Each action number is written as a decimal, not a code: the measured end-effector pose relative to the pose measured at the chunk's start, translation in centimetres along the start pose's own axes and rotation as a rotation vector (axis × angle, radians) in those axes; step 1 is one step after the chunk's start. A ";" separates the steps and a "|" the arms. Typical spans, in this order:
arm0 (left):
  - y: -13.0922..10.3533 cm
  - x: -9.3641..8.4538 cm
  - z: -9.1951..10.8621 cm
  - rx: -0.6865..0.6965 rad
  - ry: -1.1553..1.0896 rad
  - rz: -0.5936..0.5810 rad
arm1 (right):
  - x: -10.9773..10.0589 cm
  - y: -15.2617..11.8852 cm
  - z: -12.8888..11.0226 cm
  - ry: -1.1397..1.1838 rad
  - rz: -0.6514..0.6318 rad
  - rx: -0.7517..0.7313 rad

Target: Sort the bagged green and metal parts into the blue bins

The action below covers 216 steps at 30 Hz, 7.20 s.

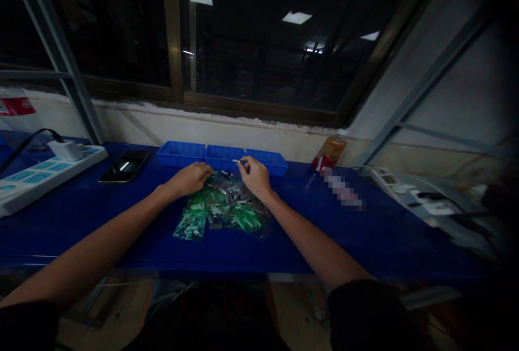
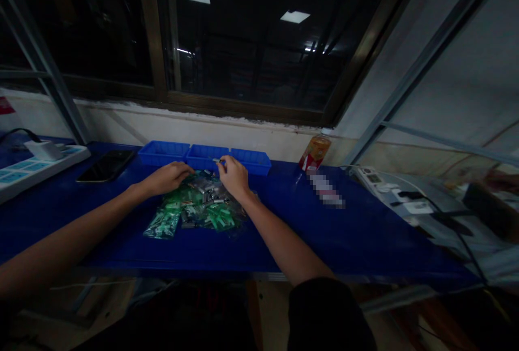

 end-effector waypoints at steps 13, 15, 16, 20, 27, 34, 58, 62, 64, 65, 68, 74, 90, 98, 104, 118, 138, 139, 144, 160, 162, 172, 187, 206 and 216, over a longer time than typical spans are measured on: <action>-0.2 1.2 -0.4 0.022 -0.023 -0.076 | 0.4 1.7 4.1 -0.131 0.047 0.187; -0.4 1.0 -0.4 0.012 -0.050 -0.100 | 0.5 1.8 4.0 -0.144 0.050 0.189; -0.5 0.9 -0.5 0.009 -0.064 -0.108 | 0.5 1.8 4.1 -0.147 0.052 0.191; -0.6 1.0 -0.8 0.013 -0.066 -0.099 | 0.7 1.8 4.3 -0.157 0.047 0.192; -0.6 1.7 -1.6 0.007 -0.056 -0.080 | 1.1 1.8 4.5 -0.160 0.019 0.171; -0.9 0.6 -1.6 -0.080 -0.027 -0.035 | 1.3 1.5 4.4 -0.152 -0.040 0.189; 0.4 -2.3 4.1 -0.043 -0.268 0.342 | 1.2 -3.4 -4.6 0.058 -0.178 -0.198; 0.3 -1.9 3.5 -0.063 -0.209 0.335 | 1.3 -3.3 -4.3 0.079 -0.184 -0.183; 0.3 -1.8 3.1 -0.068 -0.171 0.334 | 1.3 -3.3 -4.3 0.085 -0.179 -0.172; 0.3 -1.8 2.9 -0.071 -0.157 0.331 | 1.3 -3.4 -4.3 0.086 -0.177 -0.172; 0.2 -1.8 2.7 -0.066 -0.141 0.327 | 1.3 -3.4 -4.3 0.079 -0.168 -0.180; 0.1 -2.2 3.4 0.024 -0.168 0.402 | 1.3 -3.2 -4.2 0.034 -0.148 -0.157; 0.2 -2.0 3.3 -0.028 -0.148 0.314 | 1.2 -3.5 -4.5 0.131 -0.215 -0.175; 0.2 -2.4 3.8 0.024 -0.164 0.373 | 1.4 -3.3 -4.2 0.063 -0.194 -0.142; 0.1 -2.4 3.8 0.009 -0.114 0.363 | 1.4 -3.4 -4.5 0.086 -0.237 -0.162; 0.0 -2.6 3.6 -0.045 -0.136 0.359 | 1.3 -3.3 -4.3 0.098 -0.192 -0.153; 0.0 -2.6 3.6 -0.031 -0.146 0.358 | 1.1 -3.5 -4.7 0.116 -0.202 -0.183; 0.0 -2.6 3.6 -0.020 -0.147 0.358 | 1.1 -3.5 -4.7 0.110 -0.201 -0.180; 0.0 -2.4 3.6 -0.017 -0.125 0.357 | 1.2 -3.6 -4.8 0.132 -0.224 -0.180; 0.0 -2.6 3.6 -0.018 -0.137 0.359 | 1.1 -3.4 -4.7 0.129 -0.188 -0.183; 0.0 -2.7 3.6 -0.010 -0.130 0.362 | 1.1 -3.4 -4.8 0.129 -0.197 -0.191; -0.1 -2.5 3.2 -0.081 -0.075 0.308 | 1.0 -3.5 -4.8 0.181 -0.216 -0.191; 0.0 -2.6 3.8 -0.002 -0.137 0.362 | 0.9 -3.3 -4.8 0.164 -0.163 -0.218; 0.0 -2.9 3.7 -0.005 -0.159 0.386 | 0.5 -3.4 -4.9 0.155 -0.123 -0.216; 0.1 -2.9 3.7 -0.019 -0.115 0.372 | 0.7 -3.4 -4.6 0.234 -0.158 -0.193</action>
Point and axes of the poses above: each hand's wrist, its own y-axis towards the middle knuckle, its own x-axis out of the palm, z = x × y, the point moved 8 cm from there along y, towards the middle knuckle, and after that the axes turned 14 degrees about x, right-handed, at the moved point
